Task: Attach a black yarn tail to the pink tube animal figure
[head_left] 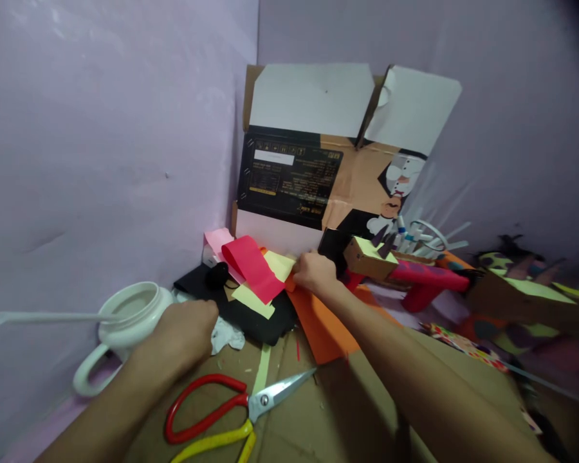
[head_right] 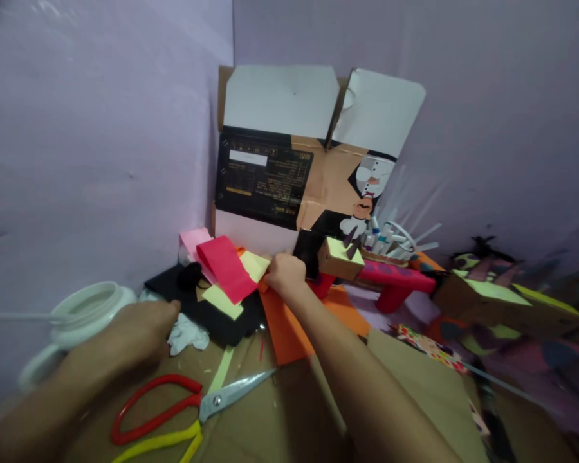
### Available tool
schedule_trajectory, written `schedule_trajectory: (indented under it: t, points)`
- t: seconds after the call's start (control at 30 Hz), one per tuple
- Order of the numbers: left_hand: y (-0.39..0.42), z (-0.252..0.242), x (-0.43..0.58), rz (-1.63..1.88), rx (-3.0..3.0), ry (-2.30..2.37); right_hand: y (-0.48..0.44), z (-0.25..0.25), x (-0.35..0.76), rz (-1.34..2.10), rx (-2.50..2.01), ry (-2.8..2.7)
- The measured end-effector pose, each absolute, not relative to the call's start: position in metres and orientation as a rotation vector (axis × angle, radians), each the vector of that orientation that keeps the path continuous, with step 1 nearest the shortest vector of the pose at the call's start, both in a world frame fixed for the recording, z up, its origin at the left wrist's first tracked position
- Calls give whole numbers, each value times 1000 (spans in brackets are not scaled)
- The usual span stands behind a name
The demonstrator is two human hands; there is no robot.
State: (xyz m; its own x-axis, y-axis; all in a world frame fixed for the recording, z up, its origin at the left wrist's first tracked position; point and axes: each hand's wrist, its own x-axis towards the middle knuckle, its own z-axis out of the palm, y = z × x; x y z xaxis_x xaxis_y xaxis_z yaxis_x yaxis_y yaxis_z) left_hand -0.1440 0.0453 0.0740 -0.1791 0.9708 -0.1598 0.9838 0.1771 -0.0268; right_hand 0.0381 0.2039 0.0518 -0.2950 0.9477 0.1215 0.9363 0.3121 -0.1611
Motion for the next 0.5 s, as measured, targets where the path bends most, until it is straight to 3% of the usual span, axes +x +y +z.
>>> schedule_trajectory:
  t: [0.17,0.4,0.5]
  points:
    - [37,61,-141,-289,2020,2344,169,73,71,249,-1846,-2293]
    - [13,88,-128,-268,2174,2356,80,79,144,735,-1584,-2115]
    - [4,102,-118,122,2201,2379,45,70,174,1001,-1444,-1885]
